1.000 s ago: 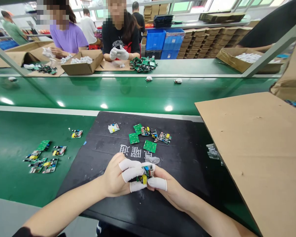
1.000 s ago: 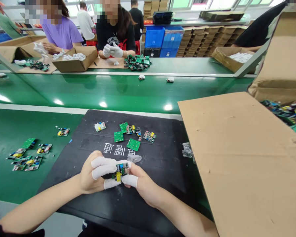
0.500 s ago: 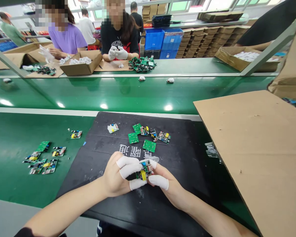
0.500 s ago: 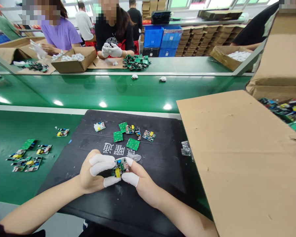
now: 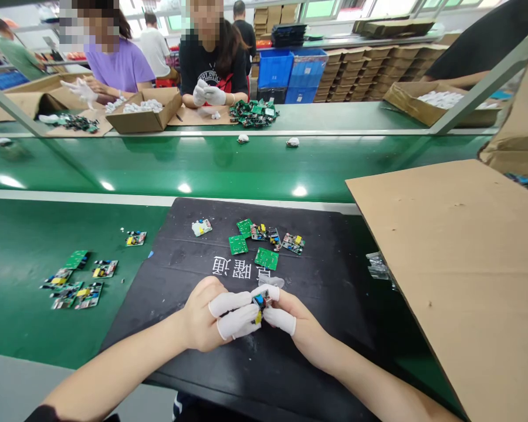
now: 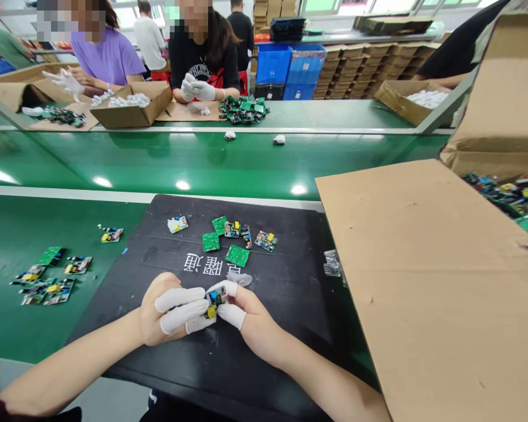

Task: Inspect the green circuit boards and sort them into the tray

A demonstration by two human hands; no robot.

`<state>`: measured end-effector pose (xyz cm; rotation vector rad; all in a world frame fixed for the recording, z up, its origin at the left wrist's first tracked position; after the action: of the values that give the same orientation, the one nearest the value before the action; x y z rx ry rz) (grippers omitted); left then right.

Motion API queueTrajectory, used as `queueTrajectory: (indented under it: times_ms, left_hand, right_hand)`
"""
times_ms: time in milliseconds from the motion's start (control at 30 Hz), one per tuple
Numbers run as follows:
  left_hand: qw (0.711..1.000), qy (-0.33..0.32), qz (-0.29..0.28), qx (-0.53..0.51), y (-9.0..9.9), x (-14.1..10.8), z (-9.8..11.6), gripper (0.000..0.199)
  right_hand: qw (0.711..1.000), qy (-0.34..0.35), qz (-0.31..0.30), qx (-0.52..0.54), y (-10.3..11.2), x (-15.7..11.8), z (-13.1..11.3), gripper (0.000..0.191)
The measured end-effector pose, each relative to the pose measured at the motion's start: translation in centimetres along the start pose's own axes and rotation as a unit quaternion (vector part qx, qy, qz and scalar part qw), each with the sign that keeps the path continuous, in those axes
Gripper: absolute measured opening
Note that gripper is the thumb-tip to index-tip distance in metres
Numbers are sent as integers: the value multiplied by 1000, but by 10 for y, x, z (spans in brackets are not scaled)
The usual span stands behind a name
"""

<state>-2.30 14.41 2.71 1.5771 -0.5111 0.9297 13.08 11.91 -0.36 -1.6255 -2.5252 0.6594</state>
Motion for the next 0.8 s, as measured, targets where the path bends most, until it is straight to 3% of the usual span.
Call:
queueTrajectory:
  times_ms: [167,400,600,800]
  left_hand:
    - [1000,15,0,-20,-1,1,1,7]
    - [996,65,-10,-58,-2,1,-1,20]
    - [980,117,-39,-155,-5,1,-8,29]
    - [967,126,-61,-215,-8,0,-12,32]
  right_hand:
    - [1000,-6,-4,15,0,-2,0,15]
    - [998,-19,-34,-51,-1,-8,-6,26]
    - [998,3,-39,-40,3,-6,-6,39]
    - [998,-9,-32,-45,6,-2,0,47]
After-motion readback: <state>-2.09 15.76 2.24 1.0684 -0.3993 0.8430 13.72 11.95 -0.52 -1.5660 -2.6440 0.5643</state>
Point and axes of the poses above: each hand's wrist, its own x-axis towards the middle knuckle, its own y-axis out of the back of the hand, z = x × y, the point moved 3 cm from there along x, towards the middle knuckle, and after that the axes turned 3 degrees about -z, right-handed, at the moved point
